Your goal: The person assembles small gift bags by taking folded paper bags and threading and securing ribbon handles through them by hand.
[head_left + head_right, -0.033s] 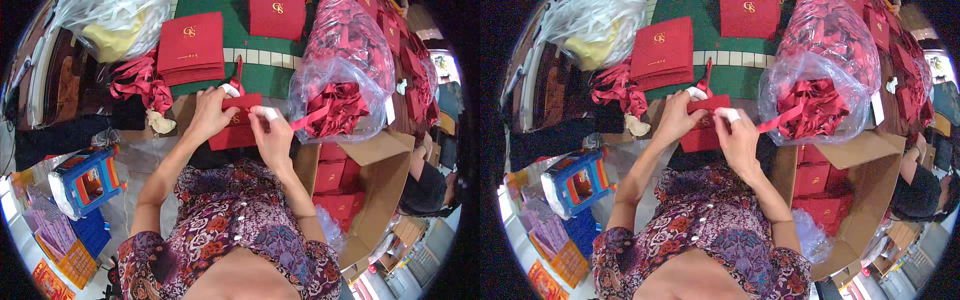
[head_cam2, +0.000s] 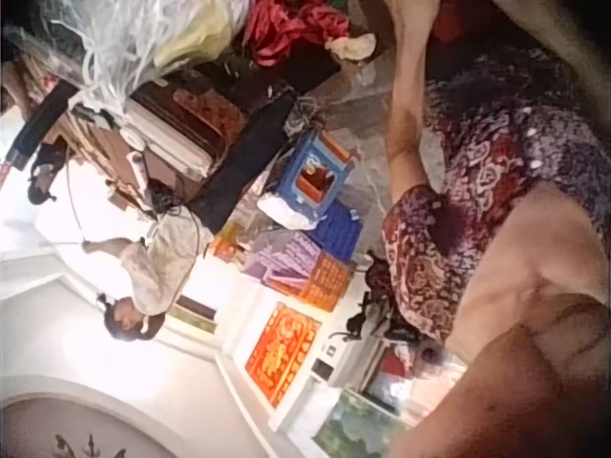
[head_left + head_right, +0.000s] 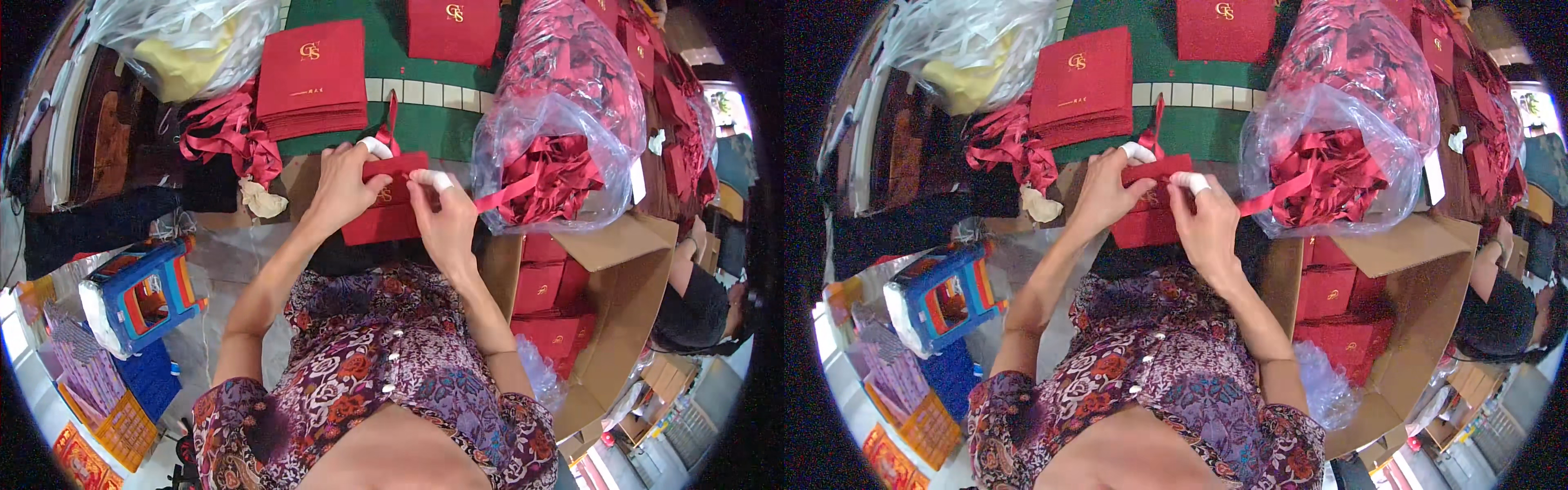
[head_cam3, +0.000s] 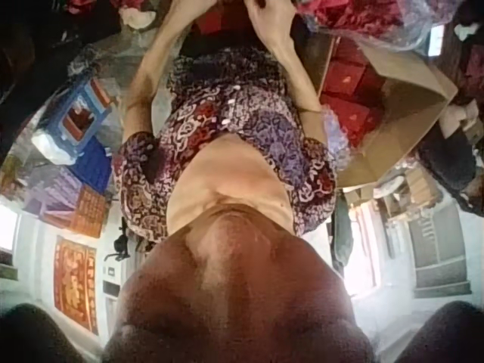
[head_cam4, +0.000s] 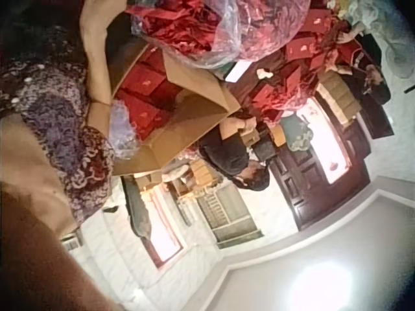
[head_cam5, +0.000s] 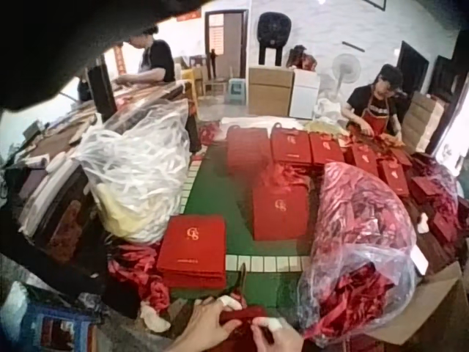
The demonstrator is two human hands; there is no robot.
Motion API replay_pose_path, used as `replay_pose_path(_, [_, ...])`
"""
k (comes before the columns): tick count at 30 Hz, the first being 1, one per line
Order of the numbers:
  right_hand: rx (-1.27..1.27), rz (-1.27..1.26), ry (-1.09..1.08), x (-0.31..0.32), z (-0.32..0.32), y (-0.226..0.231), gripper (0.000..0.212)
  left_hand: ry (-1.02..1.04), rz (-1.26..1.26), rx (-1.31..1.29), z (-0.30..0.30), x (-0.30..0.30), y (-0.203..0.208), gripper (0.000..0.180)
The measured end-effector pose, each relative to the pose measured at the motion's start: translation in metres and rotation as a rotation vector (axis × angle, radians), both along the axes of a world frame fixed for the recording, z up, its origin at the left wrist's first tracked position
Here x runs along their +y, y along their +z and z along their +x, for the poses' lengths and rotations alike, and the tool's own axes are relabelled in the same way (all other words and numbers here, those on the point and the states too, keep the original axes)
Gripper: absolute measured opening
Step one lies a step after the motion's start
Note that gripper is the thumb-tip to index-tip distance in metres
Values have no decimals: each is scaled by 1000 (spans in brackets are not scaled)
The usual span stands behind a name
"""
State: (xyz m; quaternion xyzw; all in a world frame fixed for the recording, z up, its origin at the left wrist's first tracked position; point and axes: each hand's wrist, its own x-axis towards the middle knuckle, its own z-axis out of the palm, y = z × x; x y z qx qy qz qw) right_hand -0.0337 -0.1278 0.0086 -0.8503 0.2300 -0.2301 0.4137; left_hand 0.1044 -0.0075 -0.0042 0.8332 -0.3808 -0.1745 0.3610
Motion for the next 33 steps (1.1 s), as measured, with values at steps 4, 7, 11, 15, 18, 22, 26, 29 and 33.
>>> replay_pose_path(4, [72,2,-43,-6,6,-12,12,27,-72,122,-1,-1,-3,33])
replay_pose_path(7, [107,44,-49,-9,7,-10,13,19,-77,97,-4,-3,5,32])
replay_pose_path(11, [131,76,-44,-12,7,-9,14,23,-43,41,-8,-5,11,32])
replay_pose_path(15, [107,23,-29,-11,10,-3,13,18,-40,10,-11,-5,10,29])
replay_pose_path(18, [153,-46,-47,-9,14,-1,11,12,-51,-77,-14,-5,9,28])
replay_pose_path(22, [208,-78,-53,-9,16,0,10,37,-43,-115,-22,-6,7,27])
replay_pose_path(26, [198,-58,-81,-8,17,2,10,81,-101,-264,-33,-10,11,25])
replay_pose_path(29, [216,-29,-93,-7,18,4,12,81,-172,-332,-37,-12,6,23])
replay_pose_path(33, [200,107,-92,-9,18,9,13,107,-173,-145,-29,-9,11,23])
